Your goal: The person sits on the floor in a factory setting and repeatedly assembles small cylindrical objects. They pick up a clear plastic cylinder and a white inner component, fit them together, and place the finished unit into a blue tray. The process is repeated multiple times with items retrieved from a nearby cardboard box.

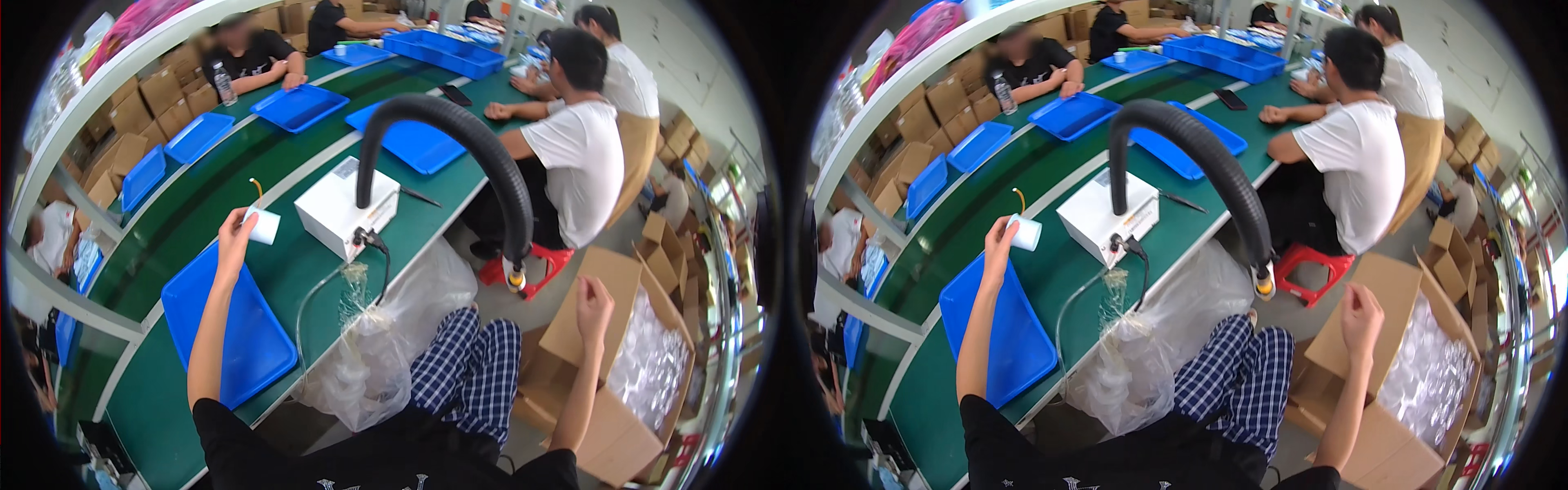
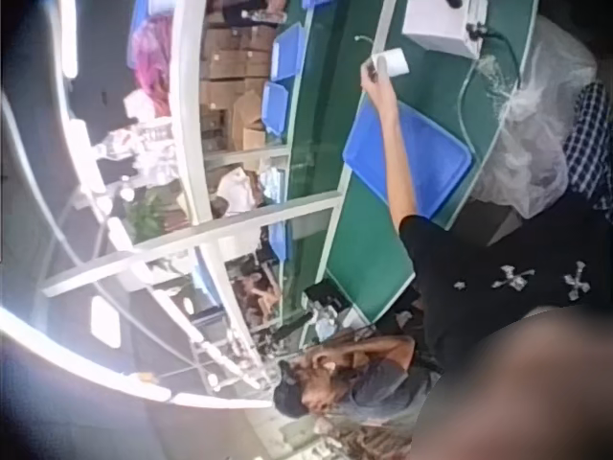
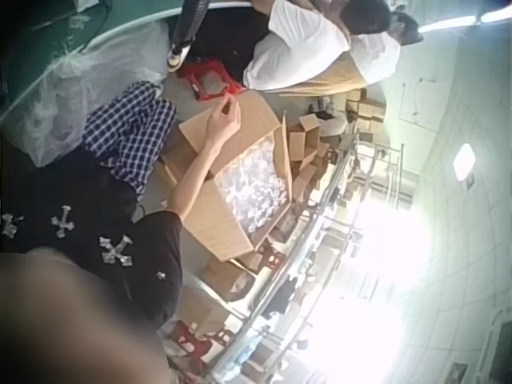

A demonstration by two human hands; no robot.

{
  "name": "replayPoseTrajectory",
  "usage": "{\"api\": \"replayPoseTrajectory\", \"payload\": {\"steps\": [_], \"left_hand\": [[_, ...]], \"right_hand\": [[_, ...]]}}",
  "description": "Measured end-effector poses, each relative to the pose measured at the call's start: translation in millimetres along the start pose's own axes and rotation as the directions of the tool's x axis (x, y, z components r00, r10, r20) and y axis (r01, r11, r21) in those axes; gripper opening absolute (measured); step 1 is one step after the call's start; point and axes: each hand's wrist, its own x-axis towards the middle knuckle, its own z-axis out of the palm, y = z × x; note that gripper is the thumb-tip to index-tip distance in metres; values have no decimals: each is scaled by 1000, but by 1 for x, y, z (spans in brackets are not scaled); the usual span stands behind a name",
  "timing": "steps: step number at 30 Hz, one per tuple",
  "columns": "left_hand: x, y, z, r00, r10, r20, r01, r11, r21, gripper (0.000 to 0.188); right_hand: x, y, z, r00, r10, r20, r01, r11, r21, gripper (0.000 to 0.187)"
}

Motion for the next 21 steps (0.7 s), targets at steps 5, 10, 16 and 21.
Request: {"api": "replayPoseTrajectory", "payload": {"steps": [5,10,16,21], "left_hand": [[-35,18,33,993,3,118,2,999,-45,32],[-58,36,96,835,-13,551,107,985,-138,38],[-91,70,194,197,-29,980,229,973,-18,39],[-135,65,284,-198,-105,975,190,971,143,42]], "right_hand": [[-17,-20,-9,995,-80,54,79,997,20,4],[-33,9,-49,989,-145,-26,144,988,-47,3],[-96,36,-108,967,-38,-253,-21,974,-226,4],[-134,63,-169,874,236,-425,-374,885,-276,3]]}}
